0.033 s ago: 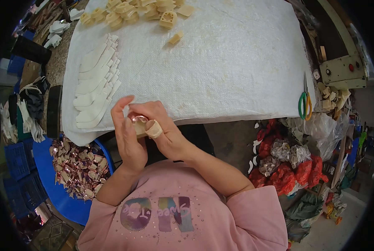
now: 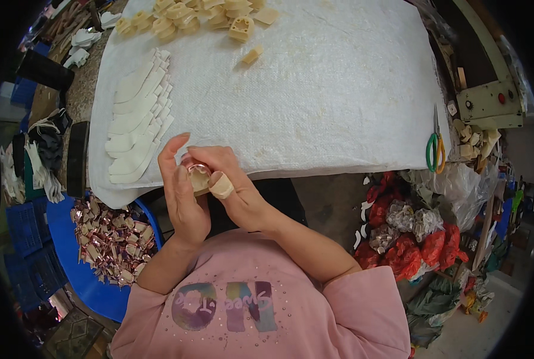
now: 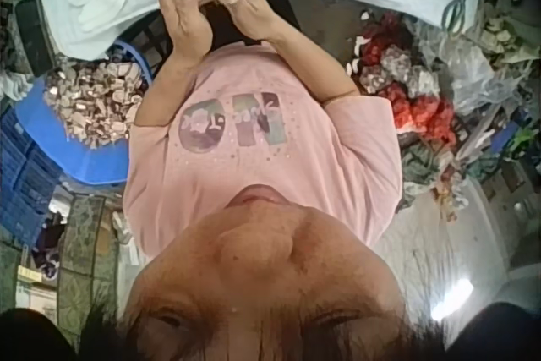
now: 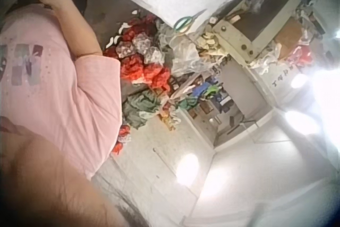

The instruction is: The recorder is folding and fitting small tan shoe components onto white fabric pieces as part of an assembly process.

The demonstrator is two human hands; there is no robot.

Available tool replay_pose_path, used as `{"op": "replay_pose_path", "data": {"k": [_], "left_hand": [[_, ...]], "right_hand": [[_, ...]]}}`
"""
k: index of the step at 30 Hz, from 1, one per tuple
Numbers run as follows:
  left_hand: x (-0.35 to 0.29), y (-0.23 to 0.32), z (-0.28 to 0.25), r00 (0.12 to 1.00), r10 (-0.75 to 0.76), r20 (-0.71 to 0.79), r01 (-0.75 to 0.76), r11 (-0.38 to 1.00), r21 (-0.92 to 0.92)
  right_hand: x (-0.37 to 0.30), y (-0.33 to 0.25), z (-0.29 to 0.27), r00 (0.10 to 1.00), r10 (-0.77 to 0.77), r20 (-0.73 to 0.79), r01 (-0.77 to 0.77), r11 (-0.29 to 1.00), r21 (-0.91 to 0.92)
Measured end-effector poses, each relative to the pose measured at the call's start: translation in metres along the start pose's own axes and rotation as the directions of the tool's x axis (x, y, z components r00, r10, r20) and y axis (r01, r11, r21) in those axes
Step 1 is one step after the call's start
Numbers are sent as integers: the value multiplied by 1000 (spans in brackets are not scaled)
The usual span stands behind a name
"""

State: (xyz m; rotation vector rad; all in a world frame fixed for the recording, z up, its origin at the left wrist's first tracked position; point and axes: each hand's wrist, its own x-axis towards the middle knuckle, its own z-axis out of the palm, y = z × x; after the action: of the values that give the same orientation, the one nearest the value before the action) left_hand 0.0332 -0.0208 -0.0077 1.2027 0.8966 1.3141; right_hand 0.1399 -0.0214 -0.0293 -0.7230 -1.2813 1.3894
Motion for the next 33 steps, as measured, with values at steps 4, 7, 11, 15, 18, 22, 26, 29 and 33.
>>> {"op": "replay_pose_path", "data": {"k": [4,7,11,15,18,22,26,29,33], "left_hand": [[2,7,9,995,-30,-94,24,998,-62],[-2,3,8,997,4,-82,-9,998,-55],[-2,0,-1,1000,-27,10,27,999,-21],[2,-4,-10,984,-152,95,175,931,-320],[7,0,-8,983,-151,102,178,918,-354],[8,-1,-15,978,-117,174,176,909,-378],[6,-1,-15,980,-128,155,168,945,-280],[2,6,-16,956,-195,217,224,967,-121],[0,6,-10,978,-33,208,38,999,-21]], "right_hand": [[-2,-3,0,998,67,-11,-66,991,113],[0,-5,4,994,-101,-39,94,983,-158],[8,-2,2,983,-173,-68,152,957,-249],[7,-16,-6,965,263,-16,-263,965,27],[9,-17,-13,948,319,-10,-317,945,74],[14,-16,-25,990,127,-57,-127,992,-3],[21,-25,-26,984,170,-52,-174,982,-74],[26,-33,-19,922,388,-16,-387,921,51],[24,-33,-17,910,407,81,-411,911,43]]}}
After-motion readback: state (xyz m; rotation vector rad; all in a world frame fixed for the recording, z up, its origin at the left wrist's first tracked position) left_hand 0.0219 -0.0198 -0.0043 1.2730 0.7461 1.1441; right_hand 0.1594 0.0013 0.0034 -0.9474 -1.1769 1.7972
